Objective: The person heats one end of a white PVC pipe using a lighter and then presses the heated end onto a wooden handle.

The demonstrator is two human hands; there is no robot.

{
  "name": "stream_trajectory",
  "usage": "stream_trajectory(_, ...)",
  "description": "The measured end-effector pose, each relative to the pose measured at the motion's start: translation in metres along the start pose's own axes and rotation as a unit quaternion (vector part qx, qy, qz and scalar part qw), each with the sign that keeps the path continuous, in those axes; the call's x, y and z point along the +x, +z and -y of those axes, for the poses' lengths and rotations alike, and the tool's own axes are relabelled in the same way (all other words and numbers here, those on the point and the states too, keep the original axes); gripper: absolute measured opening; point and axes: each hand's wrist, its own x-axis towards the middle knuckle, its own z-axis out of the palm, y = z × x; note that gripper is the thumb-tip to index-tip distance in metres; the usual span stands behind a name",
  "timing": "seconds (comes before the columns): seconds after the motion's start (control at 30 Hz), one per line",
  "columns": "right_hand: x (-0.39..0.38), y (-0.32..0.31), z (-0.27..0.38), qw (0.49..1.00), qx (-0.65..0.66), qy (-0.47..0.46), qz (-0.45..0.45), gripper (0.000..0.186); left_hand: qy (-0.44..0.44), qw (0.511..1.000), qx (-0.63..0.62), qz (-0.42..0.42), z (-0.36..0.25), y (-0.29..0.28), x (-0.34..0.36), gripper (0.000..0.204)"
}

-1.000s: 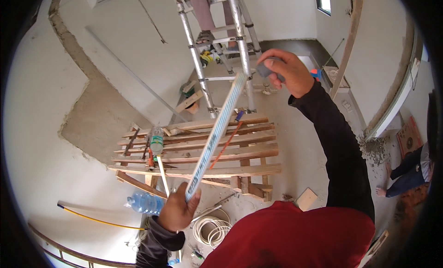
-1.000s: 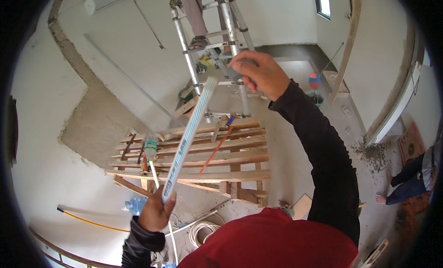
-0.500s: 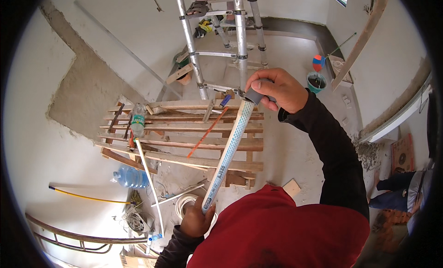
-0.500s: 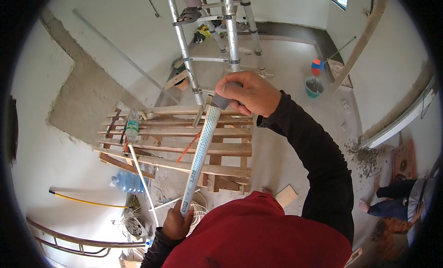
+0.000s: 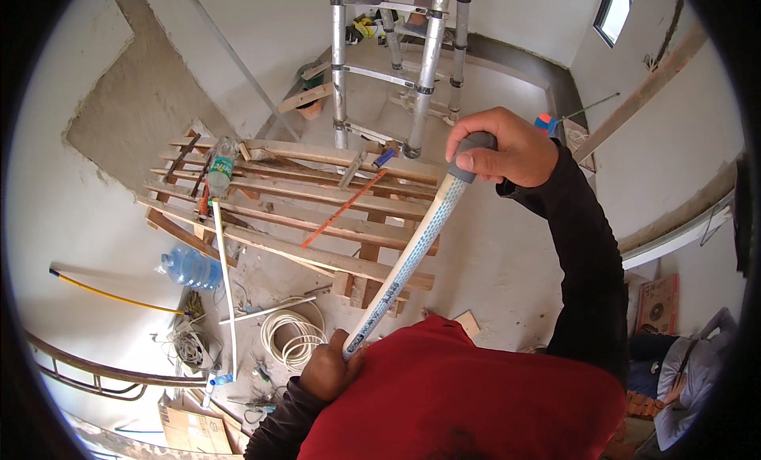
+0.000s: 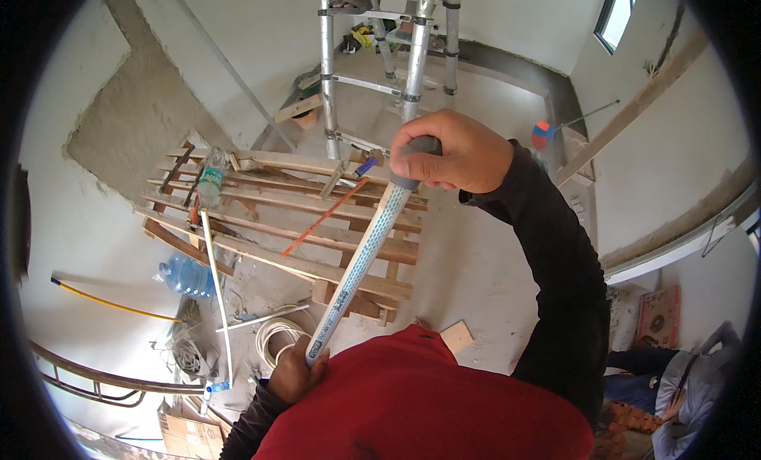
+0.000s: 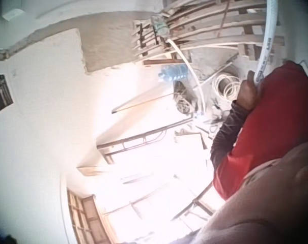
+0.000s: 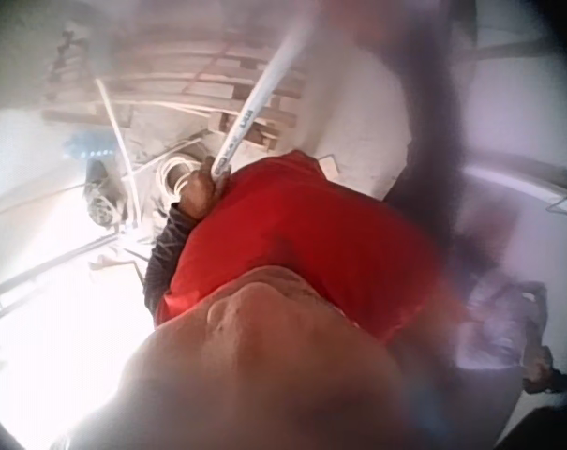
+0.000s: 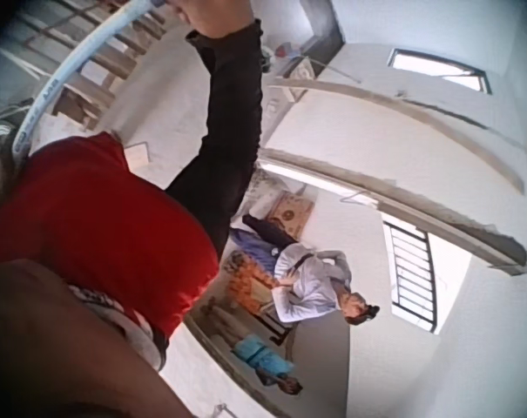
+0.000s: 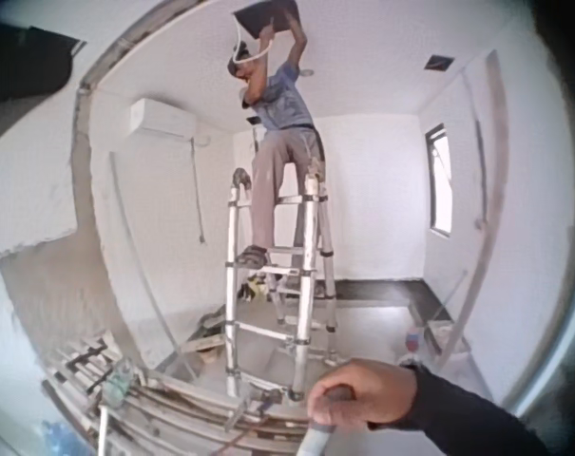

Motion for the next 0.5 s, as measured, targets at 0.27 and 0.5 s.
stream_trajectory(0.27, 0.0006, 0.0027, 0.0092, 0.999, -0.047, -0.007, 0.019, 0.035, -0.034, 0.999, 0.005, 0.017, -0.0081, -0.005, -0.001, 0.031)
stream_trajectory(0.5, 0.0013, 0.0028, 0.0066, 0.996, -0.06, -0.054, 0.037, 0.036, -0.002, 0.999, -0.036, 0.031, -0.0014, -0.0042, -0.0044, 0.035)
